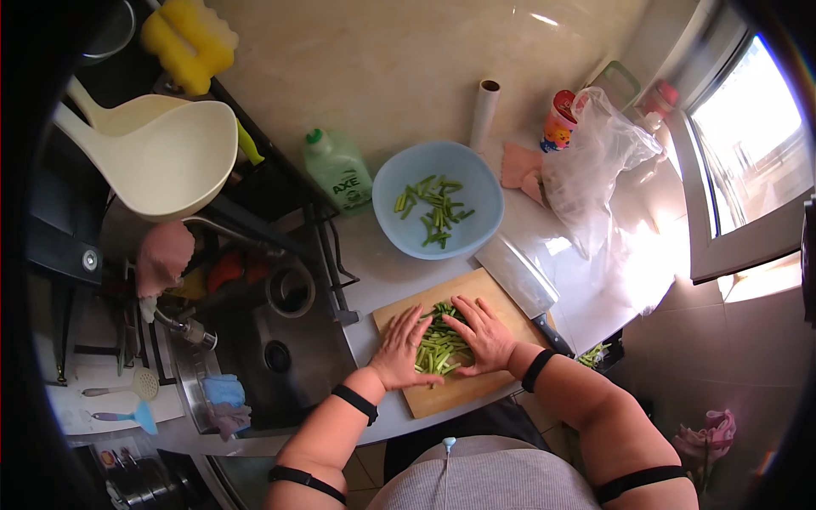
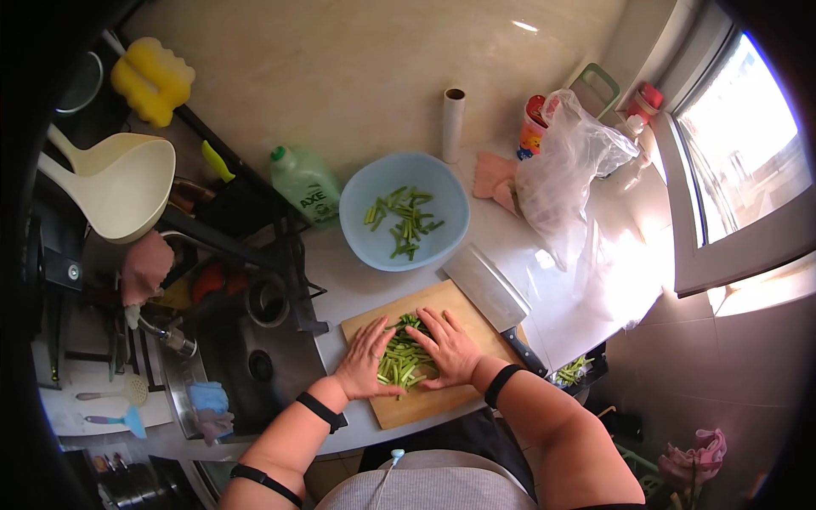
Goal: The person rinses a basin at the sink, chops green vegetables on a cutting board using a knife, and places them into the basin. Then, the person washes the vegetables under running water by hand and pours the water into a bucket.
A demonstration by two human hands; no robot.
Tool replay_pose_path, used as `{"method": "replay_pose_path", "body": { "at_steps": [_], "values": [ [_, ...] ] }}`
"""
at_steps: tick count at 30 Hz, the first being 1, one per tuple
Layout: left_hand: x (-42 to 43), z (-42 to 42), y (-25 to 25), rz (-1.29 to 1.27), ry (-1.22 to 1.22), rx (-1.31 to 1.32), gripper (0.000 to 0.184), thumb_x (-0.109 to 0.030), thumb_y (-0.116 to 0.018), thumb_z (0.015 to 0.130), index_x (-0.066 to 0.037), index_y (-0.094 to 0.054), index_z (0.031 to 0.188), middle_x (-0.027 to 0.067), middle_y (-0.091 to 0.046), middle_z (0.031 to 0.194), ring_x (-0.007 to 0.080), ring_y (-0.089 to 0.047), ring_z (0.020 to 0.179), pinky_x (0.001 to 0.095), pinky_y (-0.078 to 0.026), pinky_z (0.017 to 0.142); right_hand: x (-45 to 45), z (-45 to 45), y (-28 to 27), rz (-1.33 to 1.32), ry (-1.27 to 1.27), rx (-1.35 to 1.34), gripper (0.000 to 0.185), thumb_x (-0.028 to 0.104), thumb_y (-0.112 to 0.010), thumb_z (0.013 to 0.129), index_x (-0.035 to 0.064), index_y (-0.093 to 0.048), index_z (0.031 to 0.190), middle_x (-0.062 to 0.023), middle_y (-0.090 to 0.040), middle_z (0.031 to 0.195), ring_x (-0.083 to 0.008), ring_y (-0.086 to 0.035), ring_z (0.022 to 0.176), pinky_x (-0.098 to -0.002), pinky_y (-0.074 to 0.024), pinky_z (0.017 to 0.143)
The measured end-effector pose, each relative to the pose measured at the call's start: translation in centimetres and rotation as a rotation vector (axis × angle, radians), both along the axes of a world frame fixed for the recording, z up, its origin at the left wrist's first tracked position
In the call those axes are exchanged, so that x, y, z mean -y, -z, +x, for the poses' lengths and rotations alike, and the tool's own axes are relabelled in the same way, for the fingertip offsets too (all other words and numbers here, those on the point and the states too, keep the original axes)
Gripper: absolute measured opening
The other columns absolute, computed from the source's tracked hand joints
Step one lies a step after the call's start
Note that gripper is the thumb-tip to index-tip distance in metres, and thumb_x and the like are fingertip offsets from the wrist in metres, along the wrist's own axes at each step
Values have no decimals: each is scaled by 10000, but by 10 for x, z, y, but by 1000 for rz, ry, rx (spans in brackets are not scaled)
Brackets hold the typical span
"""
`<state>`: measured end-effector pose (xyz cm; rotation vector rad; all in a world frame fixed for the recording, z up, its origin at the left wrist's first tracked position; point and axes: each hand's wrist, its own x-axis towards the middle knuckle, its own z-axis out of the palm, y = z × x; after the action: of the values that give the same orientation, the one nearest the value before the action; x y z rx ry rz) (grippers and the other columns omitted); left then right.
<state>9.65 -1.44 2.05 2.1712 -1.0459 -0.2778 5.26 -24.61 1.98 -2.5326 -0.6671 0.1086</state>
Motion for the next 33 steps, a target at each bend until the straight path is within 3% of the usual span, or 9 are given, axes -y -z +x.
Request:
{"method": "replay_pose_path", "body": {
  "at_steps": [1,2,4,12,14,17,20,26,33],
  "values": [
    [-4,-8,-4,139,81,58,1031,-521,-730,600,-66,-201,1360,193,-198,1411,336,-194,1317,469,-159,1075,1,1,-2,-44,-44,-7,979,516,-701,560,82,-303,1341,-241,-259,1364,-372,-230,1292,-523,-218,1033],
    [-6,-15,2,138,77,59,1031,-521,-730,600,-66,-201,1360,193,-198,1411,336,-194,1317,469,-159,1075,2,2,-3,-89,-88,-14,987,522,-702,555,89,-299,1345,-252,-244,1369,-376,-215,1297,-522,-214,1034],
    [-9,-22,18,190,112,76,1246,-574,-766,474,-86,-73,1387,200,-87,1434,352,-84,1342,497,-72,1085,1,6,-6,-101,-115,-9,991,523,-702,554,94,-294,1349,-258,-235,1372,-376,-208,1300,-521,-211,1034],
    [9,-22,22,102,-58,102,1168,-502,-794,493,-79,-124,1351,195,-150,1412,359,-146,1321,489,-121,1072,-13,26,6,-83,-181,68,943,496,-698,568,77,-325,1326,-237,-312,1327,-364,-266,1271,-507,-242,1016],
    [13,-18,25,-2,-67,156,1052,-426,-817,503,-77,-213,1291,200,-271,1340,372,-263,1268,499,-198,1044,-12,25,14,62,-170,142,874,450,-707,559,61,-384,1272,-210,-404,1243,-359,-374,1182,-468,-303,988],
    [19,-16,32,-154,-80,189,940,-328,-839,499,-76,-273,1205,186,-358,1259,369,-362,1200,488,-284,1000,-14,19,18,47,-117,114,807,372,-736,533,53,-430,1209,-182,-460,1157,-340,-457,1064,-418,-378,929],
    [23,-18,38,-160,-108,210,837,-256,-830,537,-73,-294,1155,183,-401,1204,365,-421,1141,462,-341,966,-14,17,18,66,-122,97,736,282,-755,531,58,-451,1163,-161,-479,1102,-319,-485,997,-388,-423,873],
    [25,-19,48,-230,-123,96,674,-101,-762,591,-59,-343,1116,183,-408,1183,355,-431,1097,424,-353,956,-11,21,22,150,-160,60,599,180,-732,590,90,-470,1121,-149,-490,1025,-323,-537,900,-371,-474,784],
    [25,-9,39,-221,-129,-11,613,-15,-723,568,-59,-387,1079,162,-469,1129,335,-465,1063,400,-381,918,-6,25,22,249,-93,-5,496,130,-717,622,104,-515,1074,-133,-512,982,-315,-580,809,-362,-499,702]
  ]
}}
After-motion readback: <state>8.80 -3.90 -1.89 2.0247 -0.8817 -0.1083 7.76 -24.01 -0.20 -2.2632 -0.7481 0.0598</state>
